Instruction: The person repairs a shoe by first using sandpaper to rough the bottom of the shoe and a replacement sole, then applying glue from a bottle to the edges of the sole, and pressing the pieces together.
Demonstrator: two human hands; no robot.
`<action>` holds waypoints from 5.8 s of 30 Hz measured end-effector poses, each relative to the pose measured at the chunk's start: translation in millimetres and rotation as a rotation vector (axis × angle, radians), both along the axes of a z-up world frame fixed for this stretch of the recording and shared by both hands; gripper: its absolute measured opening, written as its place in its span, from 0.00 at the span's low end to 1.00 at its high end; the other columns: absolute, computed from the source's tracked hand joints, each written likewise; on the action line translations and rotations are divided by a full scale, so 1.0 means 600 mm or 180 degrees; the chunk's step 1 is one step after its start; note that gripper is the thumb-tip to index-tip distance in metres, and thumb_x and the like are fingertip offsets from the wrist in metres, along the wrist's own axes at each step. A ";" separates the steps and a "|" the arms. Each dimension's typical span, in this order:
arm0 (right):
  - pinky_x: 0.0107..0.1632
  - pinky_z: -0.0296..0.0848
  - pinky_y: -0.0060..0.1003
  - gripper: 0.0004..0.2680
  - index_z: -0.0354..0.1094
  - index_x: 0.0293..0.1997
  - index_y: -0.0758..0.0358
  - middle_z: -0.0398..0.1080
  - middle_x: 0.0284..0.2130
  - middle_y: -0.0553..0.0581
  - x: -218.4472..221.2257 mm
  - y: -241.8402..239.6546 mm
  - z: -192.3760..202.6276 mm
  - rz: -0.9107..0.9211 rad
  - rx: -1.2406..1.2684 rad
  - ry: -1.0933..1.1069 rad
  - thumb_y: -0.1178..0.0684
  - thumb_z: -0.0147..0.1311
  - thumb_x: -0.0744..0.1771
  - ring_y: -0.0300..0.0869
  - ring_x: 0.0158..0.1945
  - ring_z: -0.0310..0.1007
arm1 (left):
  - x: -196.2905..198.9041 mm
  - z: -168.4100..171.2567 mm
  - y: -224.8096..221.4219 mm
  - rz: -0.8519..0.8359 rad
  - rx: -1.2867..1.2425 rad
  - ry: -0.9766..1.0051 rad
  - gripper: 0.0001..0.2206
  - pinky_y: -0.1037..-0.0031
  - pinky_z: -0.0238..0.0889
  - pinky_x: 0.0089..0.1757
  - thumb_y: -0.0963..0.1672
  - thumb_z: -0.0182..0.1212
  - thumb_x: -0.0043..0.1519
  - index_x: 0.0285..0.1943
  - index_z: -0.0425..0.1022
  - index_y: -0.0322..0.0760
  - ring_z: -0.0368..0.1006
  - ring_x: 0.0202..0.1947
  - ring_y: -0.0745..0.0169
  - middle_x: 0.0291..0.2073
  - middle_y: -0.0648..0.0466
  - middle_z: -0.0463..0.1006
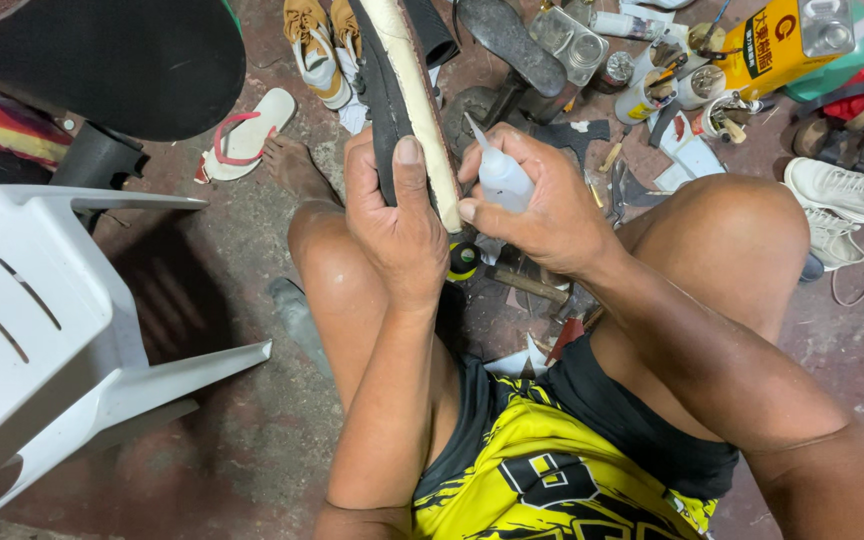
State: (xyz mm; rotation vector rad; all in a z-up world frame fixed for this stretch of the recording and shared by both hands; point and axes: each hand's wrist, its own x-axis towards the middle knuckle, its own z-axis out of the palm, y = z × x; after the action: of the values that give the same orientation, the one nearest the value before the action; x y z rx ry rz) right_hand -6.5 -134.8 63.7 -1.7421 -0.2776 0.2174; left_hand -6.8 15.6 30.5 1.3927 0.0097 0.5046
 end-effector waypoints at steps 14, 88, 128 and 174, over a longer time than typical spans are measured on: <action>0.38 0.72 0.28 0.10 0.66 0.48 0.62 0.68 0.38 0.48 0.001 0.002 -0.015 0.0150 0.0700 0.0512 0.52 0.62 0.66 0.31 0.38 0.69 | 0.004 -0.010 -0.002 -0.0005 -0.0455 0.0030 0.11 0.79 0.64 0.45 0.47 0.55 0.76 0.49 0.72 0.33 0.66 0.41 0.74 0.40 0.59 0.73; 0.35 0.71 0.24 0.13 0.70 0.53 0.65 0.76 0.39 0.49 0.026 -0.082 -0.078 -0.0906 0.0863 0.0582 0.56 0.66 0.65 0.30 0.37 0.73 | -0.025 0.025 0.018 -0.1039 0.2095 0.0754 0.11 0.63 0.68 0.41 0.48 0.60 0.67 0.46 0.77 0.36 0.77 0.37 0.47 0.35 0.47 0.77; 0.62 0.69 0.35 0.11 0.58 0.54 0.66 0.67 0.51 0.55 -0.020 -0.126 0.031 -0.0432 -0.0365 -0.1095 0.61 0.57 0.68 0.40 0.54 0.69 | -0.030 0.021 0.048 -0.0550 0.1981 -0.0367 0.11 0.67 0.68 0.46 0.40 0.63 0.64 0.53 0.70 0.34 0.74 0.46 0.46 0.45 0.46 0.73; 0.49 0.74 0.42 0.11 0.70 0.45 0.71 0.74 0.44 0.65 -0.012 -0.099 0.081 -0.0257 -0.1764 -0.2472 0.68 0.64 0.61 0.53 0.46 0.76 | -0.031 0.029 0.050 -0.0892 0.1870 -0.0092 0.10 0.68 0.68 0.43 0.40 0.62 0.64 0.52 0.71 0.34 0.74 0.39 0.49 0.41 0.47 0.72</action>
State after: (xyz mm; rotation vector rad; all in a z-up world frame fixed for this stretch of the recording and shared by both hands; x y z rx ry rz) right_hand -13.5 -194.4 112.6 -2.3280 -0.7595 -0.5062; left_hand -25.6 45.4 47.9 1.9222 -0.3790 0.2998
